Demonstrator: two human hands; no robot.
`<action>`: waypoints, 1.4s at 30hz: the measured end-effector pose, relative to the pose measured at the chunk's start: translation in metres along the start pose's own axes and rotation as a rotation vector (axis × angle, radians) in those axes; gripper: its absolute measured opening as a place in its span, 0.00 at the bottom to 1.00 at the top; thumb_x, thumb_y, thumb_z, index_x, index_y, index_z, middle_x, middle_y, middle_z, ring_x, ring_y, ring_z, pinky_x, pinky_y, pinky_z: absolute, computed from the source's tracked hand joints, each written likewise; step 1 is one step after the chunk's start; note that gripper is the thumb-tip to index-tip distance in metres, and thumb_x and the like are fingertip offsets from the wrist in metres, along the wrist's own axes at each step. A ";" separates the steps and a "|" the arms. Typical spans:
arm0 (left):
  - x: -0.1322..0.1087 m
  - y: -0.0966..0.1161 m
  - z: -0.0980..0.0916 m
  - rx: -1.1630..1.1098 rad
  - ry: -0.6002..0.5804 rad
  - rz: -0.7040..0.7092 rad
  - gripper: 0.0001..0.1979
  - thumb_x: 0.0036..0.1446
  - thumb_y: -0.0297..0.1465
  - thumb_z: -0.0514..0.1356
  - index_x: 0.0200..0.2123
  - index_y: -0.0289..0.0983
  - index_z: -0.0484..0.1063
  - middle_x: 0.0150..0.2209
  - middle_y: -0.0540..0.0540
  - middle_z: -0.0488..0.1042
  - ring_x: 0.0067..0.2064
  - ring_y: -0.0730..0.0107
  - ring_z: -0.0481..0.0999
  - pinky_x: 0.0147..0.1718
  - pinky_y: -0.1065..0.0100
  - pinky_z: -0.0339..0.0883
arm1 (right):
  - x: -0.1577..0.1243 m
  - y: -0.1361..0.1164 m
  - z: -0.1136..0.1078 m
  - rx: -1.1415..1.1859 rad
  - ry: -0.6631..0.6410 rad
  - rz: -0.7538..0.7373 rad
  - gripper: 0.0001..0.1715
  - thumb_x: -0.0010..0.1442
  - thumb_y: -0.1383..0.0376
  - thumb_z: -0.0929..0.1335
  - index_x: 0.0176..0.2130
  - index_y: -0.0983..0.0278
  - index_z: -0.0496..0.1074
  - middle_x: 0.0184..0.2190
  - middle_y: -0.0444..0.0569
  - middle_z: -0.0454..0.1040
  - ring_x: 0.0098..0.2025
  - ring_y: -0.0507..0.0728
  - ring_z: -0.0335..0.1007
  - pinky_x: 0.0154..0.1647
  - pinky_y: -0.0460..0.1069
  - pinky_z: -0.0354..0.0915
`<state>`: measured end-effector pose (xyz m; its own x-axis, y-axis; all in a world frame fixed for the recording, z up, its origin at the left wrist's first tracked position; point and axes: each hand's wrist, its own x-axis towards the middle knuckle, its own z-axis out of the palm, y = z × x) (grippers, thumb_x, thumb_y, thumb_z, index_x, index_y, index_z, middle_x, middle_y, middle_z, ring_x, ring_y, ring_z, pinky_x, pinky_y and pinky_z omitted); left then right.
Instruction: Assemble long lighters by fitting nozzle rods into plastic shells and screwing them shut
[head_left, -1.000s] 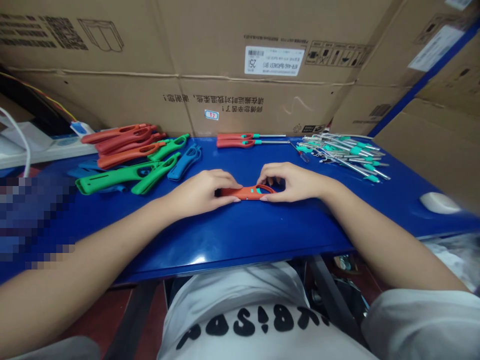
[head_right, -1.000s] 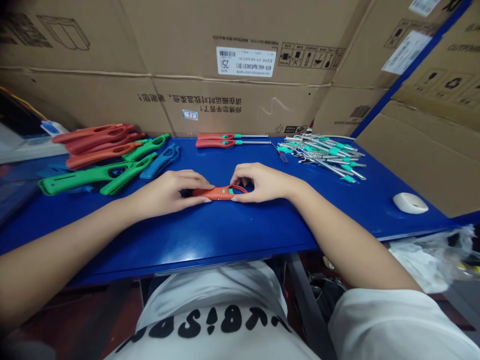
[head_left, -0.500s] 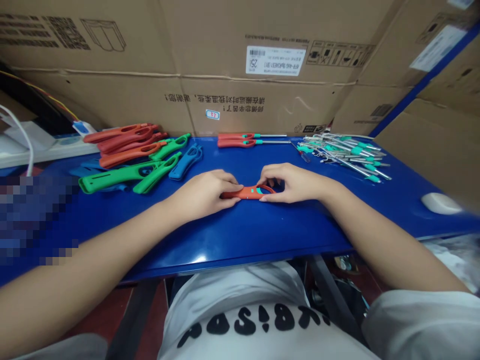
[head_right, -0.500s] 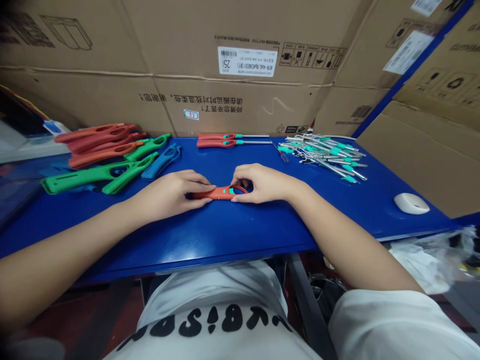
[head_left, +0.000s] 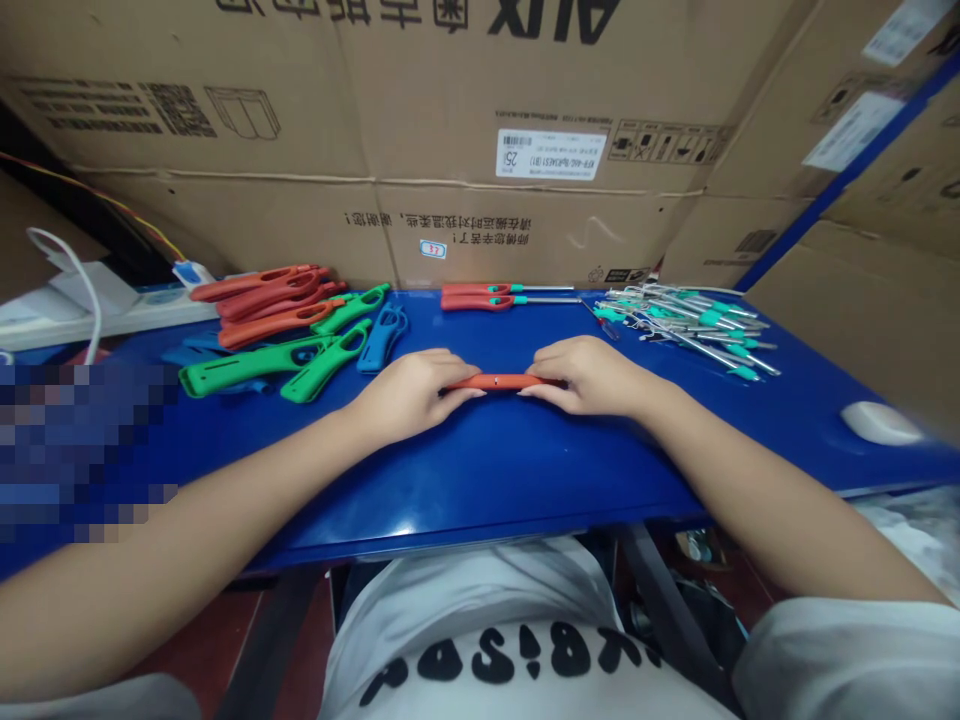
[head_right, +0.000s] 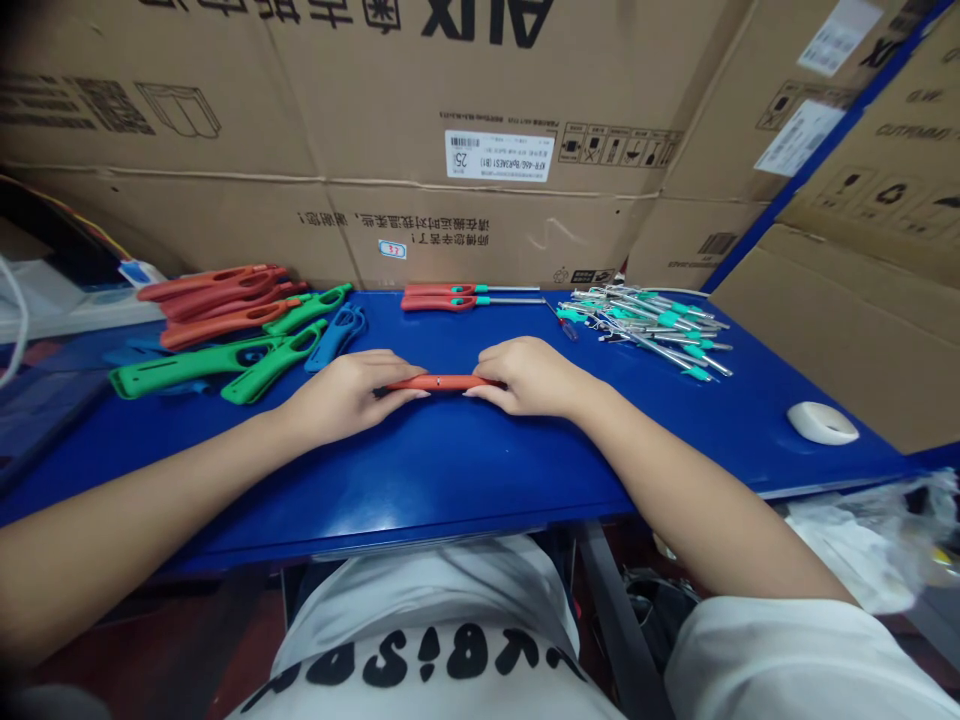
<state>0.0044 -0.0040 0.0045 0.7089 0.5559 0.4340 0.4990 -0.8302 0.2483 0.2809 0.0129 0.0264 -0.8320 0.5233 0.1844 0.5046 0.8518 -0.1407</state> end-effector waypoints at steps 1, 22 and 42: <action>0.000 0.001 0.000 0.014 0.005 0.000 0.15 0.69 0.36 0.56 0.47 0.33 0.79 0.41 0.40 0.82 0.42 0.59 0.80 0.44 0.60 0.73 | 0.000 0.000 0.001 -0.014 0.001 0.000 0.21 0.70 0.55 0.64 0.39 0.66 0.80 0.32 0.52 0.77 0.32 0.56 0.70 0.34 0.50 0.58; 0.001 0.007 -0.003 -0.055 0.042 -0.119 0.23 0.69 0.45 0.55 0.56 0.35 0.75 0.46 0.39 0.79 0.46 0.59 0.79 0.48 0.62 0.72 | 0.000 0.012 0.012 -0.234 0.133 0.006 0.21 0.71 0.65 0.61 0.56 0.70 0.73 0.46 0.61 0.81 0.46 0.64 0.79 0.47 0.57 0.70; 0.000 0.016 0.009 -0.028 -0.007 -0.106 0.22 0.72 0.40 0.52 0.62 0.36 0.69 0.46 0.40 0.79 0.44 0.61 0.80 0.46 0.63 0.73 | 0.004 -0.005 0.021 -0.243 0.481 -0.131 0.14 0.69 0.67 0.64 0.47 0.64 0.79 0.42 0.51 0.84 0.39 0.58 0.81 0.40 0.52 0.73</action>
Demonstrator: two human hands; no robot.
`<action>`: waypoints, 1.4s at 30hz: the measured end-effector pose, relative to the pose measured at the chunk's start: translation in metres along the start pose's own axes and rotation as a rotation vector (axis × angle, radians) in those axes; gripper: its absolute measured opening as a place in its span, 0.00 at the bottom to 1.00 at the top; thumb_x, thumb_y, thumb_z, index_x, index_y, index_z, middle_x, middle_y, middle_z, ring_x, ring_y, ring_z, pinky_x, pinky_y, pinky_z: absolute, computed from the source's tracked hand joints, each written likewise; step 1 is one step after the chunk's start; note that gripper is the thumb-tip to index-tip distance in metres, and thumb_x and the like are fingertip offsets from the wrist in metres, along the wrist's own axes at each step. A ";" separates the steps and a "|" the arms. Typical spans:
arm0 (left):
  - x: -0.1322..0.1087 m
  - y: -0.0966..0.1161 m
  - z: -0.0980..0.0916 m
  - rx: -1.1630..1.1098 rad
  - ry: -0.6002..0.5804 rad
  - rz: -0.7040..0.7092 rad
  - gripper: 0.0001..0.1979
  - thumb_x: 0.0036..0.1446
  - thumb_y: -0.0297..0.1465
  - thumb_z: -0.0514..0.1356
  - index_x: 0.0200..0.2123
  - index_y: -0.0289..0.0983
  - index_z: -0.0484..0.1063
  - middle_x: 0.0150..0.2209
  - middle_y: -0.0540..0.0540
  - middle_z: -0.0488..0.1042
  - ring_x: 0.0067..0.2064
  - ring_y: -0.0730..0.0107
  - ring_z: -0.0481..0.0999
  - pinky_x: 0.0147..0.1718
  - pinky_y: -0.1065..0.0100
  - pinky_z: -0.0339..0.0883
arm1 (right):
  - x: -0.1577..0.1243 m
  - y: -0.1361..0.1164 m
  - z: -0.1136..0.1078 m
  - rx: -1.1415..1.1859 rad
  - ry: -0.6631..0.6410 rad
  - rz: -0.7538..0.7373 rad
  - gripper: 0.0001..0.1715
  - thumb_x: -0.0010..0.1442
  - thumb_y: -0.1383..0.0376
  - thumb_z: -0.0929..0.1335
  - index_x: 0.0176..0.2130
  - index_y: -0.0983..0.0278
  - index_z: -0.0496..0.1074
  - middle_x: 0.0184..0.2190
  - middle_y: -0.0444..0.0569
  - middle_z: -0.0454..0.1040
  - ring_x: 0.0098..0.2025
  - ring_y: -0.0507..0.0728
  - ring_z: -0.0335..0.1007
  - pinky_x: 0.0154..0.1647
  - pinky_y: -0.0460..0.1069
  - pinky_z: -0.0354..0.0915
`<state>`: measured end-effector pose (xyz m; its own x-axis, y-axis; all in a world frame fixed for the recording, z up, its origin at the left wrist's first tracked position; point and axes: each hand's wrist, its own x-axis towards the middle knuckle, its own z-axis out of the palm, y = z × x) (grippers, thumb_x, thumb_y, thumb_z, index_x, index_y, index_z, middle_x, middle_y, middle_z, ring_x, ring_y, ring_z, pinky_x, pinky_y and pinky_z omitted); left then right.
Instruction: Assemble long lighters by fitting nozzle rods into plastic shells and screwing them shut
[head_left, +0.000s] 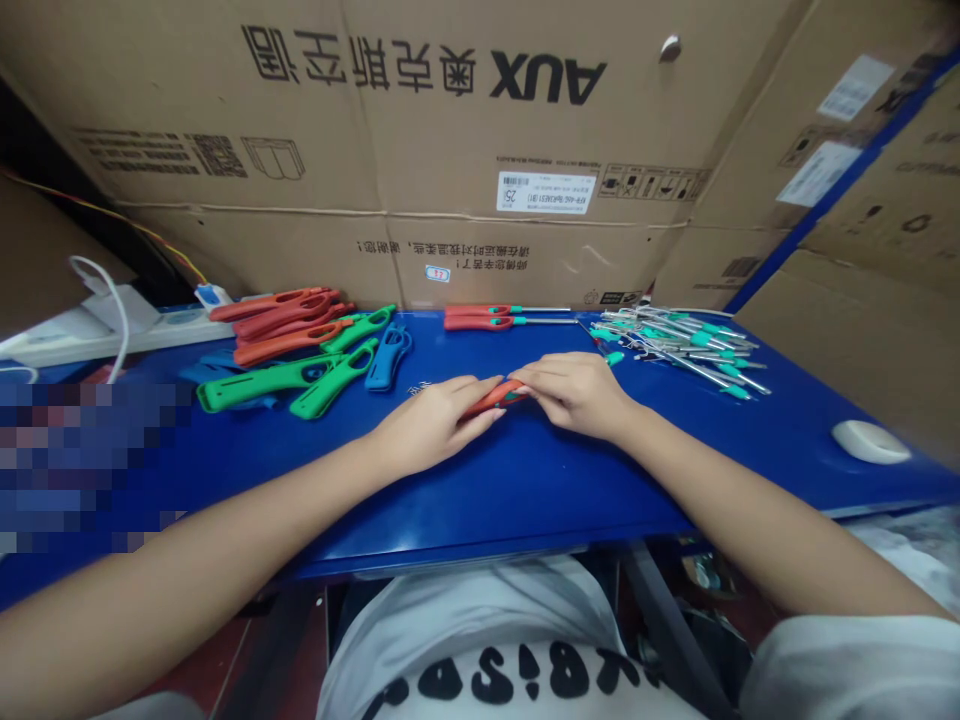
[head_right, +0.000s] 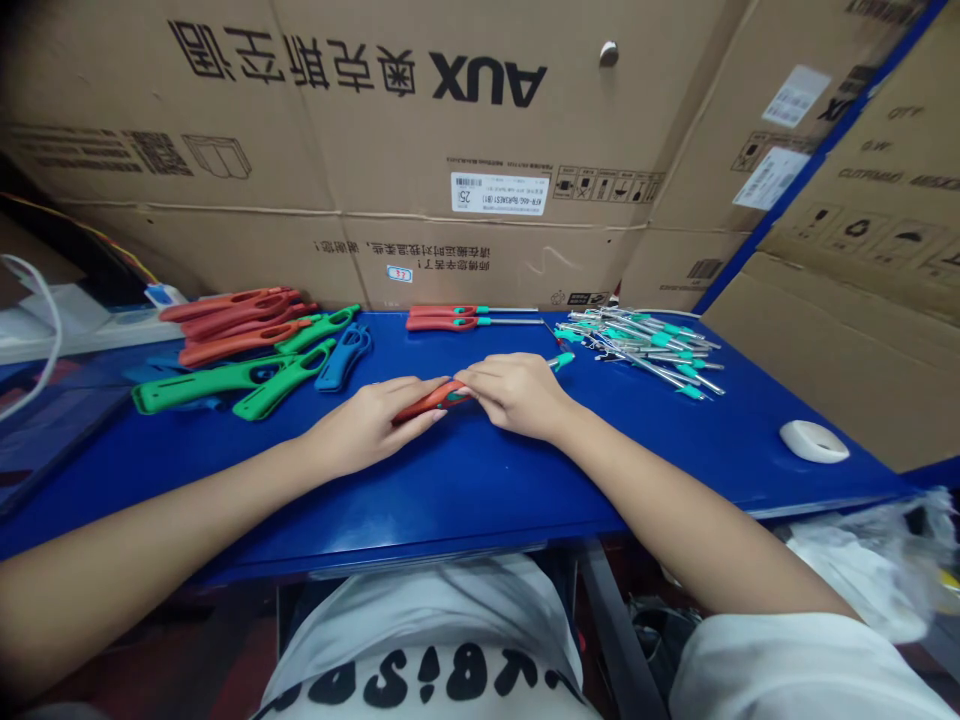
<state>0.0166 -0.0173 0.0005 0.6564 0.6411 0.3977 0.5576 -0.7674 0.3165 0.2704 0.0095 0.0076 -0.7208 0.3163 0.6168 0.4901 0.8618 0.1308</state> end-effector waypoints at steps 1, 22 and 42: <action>0.000 0.001 0.001 0.000 0.010 -0.011 0.21 0.72 0.41 0.52 0.59 0.36 0.72 0.45 0.41 0.79 0.44 0.62 0.80 0.45 0.63 0.73 | 0.001 -0.001 -0.001 0.016 -0.006 0.004 0.14 0.70 0.66 0.64 0.46 0.64 0.79 0.43 0.51 0.84 0.40 0.58 0.81 0.41 0.52 0.73; 0.000 0.007 -0.007 0.216 -0.015 -0.046 0.20 0.73 0.40 0.49 0.58 0.38 0.72 0.55 0.42 0.78 0.51 0.59 0.81 0.44 0.65 0.76 | 0.008 -0.002 -0.005 0.202 -0.199 0.100 0.10 0.71 0.64 0.64 0.42 0.64 0.74 0.37 0.53 0.79 0.40 0.59 0.72 0.40 0.52 0.68; 0.002 -0.013 -0.020 0.299 -0.005 -0.051 0.21 0.73 0.42 0.48 0.54 0.39 0.76 0.53 0.44 0.80 0.51 0.58 0.80 0.43 0.63 0.73 | -0.015 0.062 -0.021 0.146 -0.327 0.356 0.12 0.61 0.59 0.73 0.42 0.63 0.80 0.40 0.54 0.80 0.46 0.63 0.73 0.50 0.59 0.66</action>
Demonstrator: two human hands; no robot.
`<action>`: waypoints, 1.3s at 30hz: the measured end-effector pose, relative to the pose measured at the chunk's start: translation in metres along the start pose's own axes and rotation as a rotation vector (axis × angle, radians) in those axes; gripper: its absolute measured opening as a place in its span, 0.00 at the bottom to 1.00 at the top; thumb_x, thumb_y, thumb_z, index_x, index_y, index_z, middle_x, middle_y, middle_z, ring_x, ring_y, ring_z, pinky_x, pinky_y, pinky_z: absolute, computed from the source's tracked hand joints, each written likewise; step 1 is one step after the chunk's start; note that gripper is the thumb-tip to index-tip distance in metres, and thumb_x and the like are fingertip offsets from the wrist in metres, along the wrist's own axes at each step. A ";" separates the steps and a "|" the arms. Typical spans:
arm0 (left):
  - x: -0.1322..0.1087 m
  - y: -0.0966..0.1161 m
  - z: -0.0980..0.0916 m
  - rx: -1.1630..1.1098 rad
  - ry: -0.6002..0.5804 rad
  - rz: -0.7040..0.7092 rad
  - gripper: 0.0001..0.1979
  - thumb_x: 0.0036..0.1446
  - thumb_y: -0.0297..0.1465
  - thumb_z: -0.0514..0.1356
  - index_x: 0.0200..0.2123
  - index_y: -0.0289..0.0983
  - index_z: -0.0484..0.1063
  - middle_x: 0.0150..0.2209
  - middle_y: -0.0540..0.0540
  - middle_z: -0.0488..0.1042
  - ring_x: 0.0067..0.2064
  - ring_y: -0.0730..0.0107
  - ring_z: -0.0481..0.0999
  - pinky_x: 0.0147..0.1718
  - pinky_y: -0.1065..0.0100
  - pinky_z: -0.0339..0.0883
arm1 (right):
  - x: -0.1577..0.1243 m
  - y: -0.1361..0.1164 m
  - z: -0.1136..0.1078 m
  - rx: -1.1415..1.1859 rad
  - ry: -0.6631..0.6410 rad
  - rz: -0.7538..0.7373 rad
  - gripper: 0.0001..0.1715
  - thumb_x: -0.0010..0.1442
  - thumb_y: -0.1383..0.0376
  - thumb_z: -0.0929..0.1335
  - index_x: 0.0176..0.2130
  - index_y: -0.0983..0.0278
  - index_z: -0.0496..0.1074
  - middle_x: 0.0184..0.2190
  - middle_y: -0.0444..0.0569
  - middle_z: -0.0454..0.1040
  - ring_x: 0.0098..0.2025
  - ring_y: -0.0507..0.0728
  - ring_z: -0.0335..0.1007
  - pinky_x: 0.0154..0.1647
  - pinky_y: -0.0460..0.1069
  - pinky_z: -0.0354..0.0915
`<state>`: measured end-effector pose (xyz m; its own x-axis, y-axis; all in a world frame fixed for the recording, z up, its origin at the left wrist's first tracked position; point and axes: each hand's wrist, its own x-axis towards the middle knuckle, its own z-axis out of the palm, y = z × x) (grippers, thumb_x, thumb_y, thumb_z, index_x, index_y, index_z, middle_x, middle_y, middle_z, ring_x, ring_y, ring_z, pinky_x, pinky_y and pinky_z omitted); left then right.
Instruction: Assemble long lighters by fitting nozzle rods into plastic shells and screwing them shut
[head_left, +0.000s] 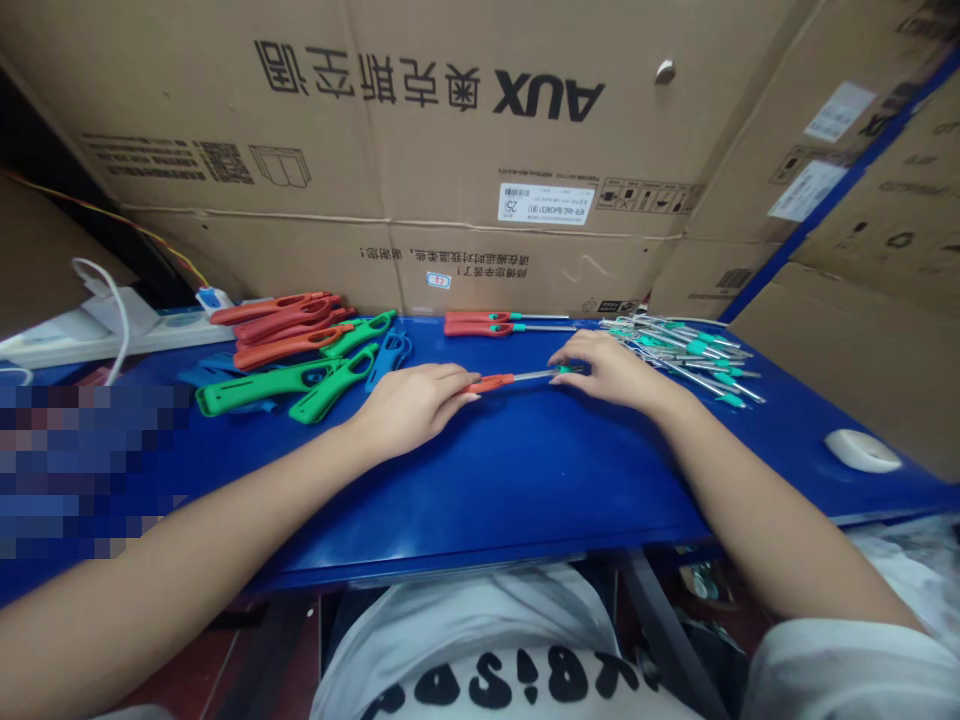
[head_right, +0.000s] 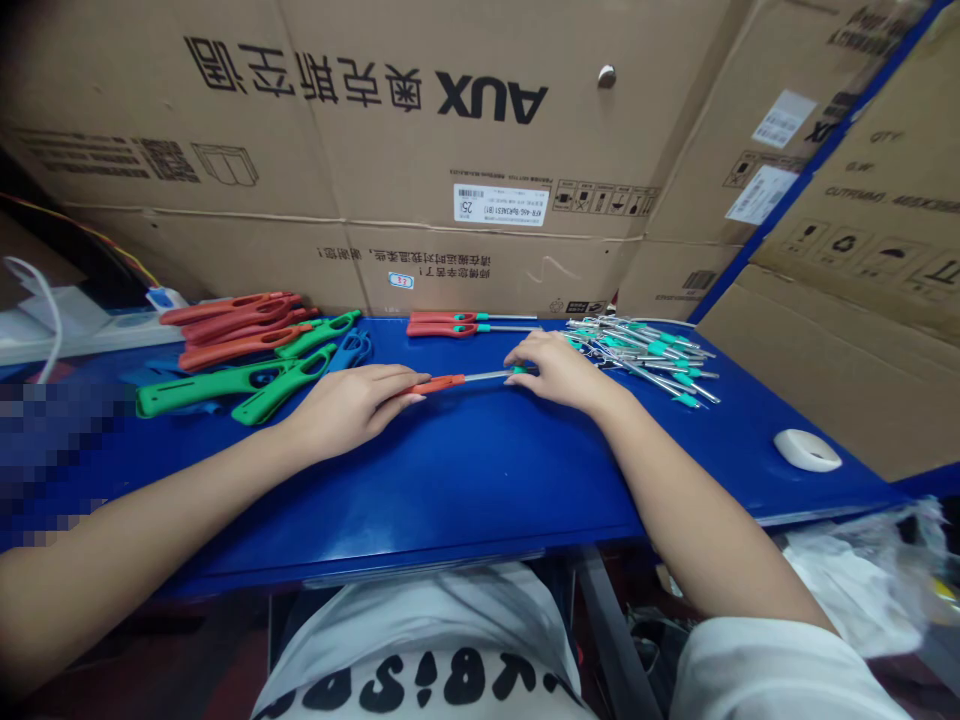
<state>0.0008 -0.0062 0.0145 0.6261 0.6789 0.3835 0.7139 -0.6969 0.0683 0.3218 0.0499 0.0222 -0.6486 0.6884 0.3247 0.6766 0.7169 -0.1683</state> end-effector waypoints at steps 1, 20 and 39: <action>0.000 -0.001 0.000 0.009 0.009 0.038 0.21 0.73 0.42 0.48 0.55 0.39 0.76 0.54 0.43 0.79 0.51 0.58 0.79 0.44 0.62 0.73 | 0.001 -0.005 0.001 0.078 -0.005 0.005 0.14 0.61 0.58 0.73 0.44 0.64 0.80 0.40 0.54 0.80 0.45 0.62 0.74 0.49 0.58 0.67; -0.003 0.003 0.007 -0.161 0.057 0.122 0.21 0.72 0.41 0.52 0.59 0.41 0.74 0.51 0.42 0.78 0.50 0.61 0.79 0.48 0.62 0.74 | 0.004 -0.040 0.011 -0.030 -0.011 -0.288 0.16 0.72 0.61 0.63 0.43 0.67 0.77 0.36 0.56 0.79 0.39 0.60 0.71 0.43 0.54 0.66; -0.009 0.013 0.011 -0.403 -0.026 0.057 0.19 0.71 0.41 0.54 0.56 0.40 0.77 0.49 0.43 0.80 0.47 0.63 0.81 0.47 0.66 0.73 | -0.004 -0.056 0.030 -0.218 -0.031 -0.382 0.19 0.73 0.64 0.59 0.34 0.67 0.71 0.28 0.53 0.71 0.32 0.57 0.60 0.35 0.50 0.57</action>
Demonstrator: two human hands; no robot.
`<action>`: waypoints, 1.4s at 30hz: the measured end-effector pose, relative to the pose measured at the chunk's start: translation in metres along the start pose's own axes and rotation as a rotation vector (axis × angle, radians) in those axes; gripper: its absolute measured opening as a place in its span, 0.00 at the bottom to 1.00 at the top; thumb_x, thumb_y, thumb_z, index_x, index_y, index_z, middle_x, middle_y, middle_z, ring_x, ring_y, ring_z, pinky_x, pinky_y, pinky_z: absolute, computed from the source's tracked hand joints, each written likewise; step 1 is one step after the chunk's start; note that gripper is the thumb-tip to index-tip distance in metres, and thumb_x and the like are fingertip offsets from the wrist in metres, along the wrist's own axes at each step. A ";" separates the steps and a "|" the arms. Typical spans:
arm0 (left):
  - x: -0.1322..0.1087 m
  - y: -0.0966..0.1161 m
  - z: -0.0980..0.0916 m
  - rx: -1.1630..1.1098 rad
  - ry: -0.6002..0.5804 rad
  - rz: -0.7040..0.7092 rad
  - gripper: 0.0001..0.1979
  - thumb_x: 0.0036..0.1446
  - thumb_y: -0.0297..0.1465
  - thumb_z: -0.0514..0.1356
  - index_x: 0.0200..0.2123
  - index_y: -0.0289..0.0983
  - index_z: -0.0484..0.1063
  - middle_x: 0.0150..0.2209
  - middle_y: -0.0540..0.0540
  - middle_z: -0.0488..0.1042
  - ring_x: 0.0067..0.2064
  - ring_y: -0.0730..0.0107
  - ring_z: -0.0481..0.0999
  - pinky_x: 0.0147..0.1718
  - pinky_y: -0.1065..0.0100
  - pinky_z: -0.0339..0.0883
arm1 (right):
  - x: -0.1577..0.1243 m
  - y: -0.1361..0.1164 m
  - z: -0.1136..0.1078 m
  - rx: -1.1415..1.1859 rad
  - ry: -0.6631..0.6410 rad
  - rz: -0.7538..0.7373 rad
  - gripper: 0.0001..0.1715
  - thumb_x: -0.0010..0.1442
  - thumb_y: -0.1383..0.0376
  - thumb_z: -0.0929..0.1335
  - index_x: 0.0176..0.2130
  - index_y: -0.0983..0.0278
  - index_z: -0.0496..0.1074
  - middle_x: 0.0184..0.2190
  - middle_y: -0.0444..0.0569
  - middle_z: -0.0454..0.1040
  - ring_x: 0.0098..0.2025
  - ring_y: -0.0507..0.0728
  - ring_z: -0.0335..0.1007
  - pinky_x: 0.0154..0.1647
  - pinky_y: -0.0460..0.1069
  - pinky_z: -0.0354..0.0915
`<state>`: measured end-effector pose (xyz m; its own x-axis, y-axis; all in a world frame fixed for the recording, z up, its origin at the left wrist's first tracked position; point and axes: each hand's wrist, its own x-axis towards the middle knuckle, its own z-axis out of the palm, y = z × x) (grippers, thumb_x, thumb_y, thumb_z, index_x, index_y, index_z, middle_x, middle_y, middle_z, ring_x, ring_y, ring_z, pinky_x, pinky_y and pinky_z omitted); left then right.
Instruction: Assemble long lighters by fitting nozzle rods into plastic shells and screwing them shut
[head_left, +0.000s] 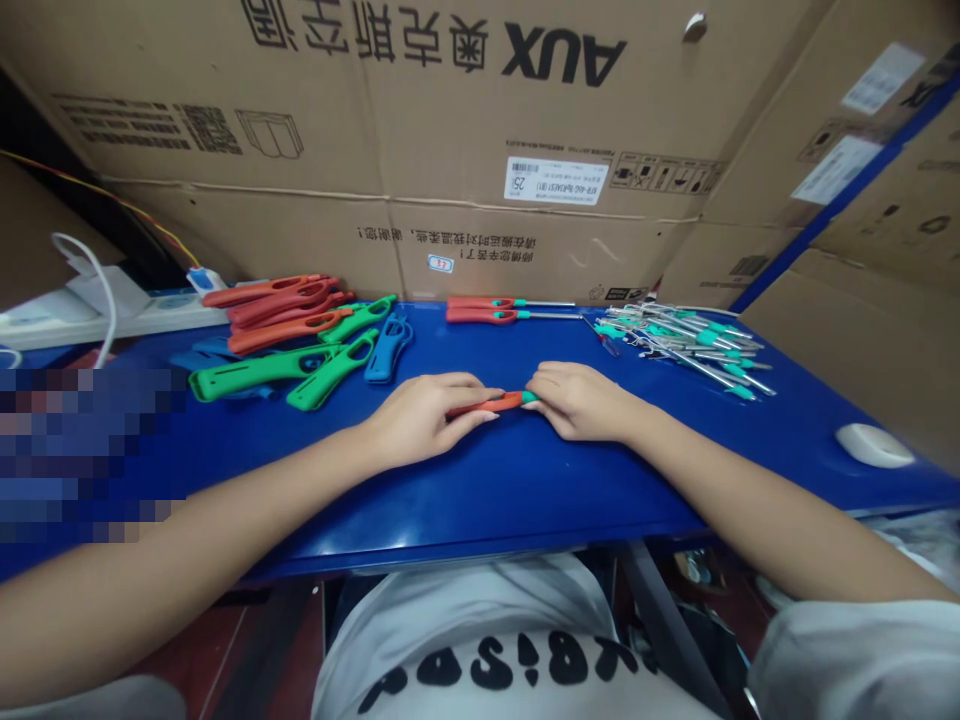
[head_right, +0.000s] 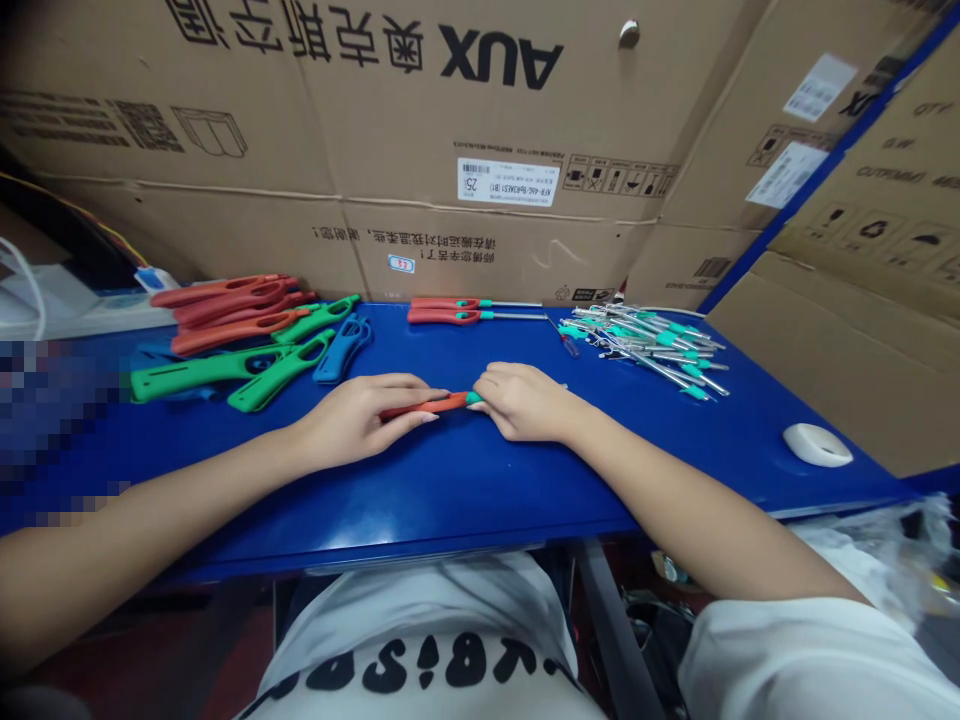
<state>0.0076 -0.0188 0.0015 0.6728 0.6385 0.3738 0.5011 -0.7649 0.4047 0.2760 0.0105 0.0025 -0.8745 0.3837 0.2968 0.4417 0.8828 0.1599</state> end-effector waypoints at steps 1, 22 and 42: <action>-0.001 0.000 0.000 0.022 0.002 0.008 0.19 0.71 0.41 0.54 0.56 0.41 0.77 0.50 0.43 0.80 0.47 0.63 0.81 0.47 0.66 0.73 | 0.000 0.000 0.000 0.019 -0.007 0.008 0.19 0.73 0.64 0.59 0.34 0.66 0.71 0.28 0.52 0.71 0.32 0.57 0.60 0.35 0.50 0.57; 0.003 0.002 0.006 0.253 -0.099 -0.079 0.22 0.70 0.34 0.55 0.63 0.34 0.69 0.52 0.38 0.75 0.52 0.55 0.73 0.53 0.55 0.71 | -0.026 0.068 -0.023 0.192 -0.095 0.785 0.14 0.64 0.57 0.66 0.42 0.65 0.71 0.41 0.56 0.77 0.41 0.60 0.72 0.40 0.51 0.64; -0.004 0.046 0.000 0.418 -0.252 -0.228 0.22 0.68 0.25 0.51 0.63 0.29 0.67 0.52 0.36 0.76 0.52 0.52 0.74 0.53 0.56 0.71 | 0.035 0.028 -0.070 0.057 0.410 0.898 0.10 0.60 0.62 0.69 0.35 0.64 0.79 0.26 0.51 0.77 0.29 0.60 0.75 0.36 0.53 0.68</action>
<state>0.0278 -0.0568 0.0183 0.6058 0.7913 0.0831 0.7889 -0.6109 0.0660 0.2718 0.0293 0.0828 -0.0777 0.8032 0.5907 0.8871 0.3261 -0.3266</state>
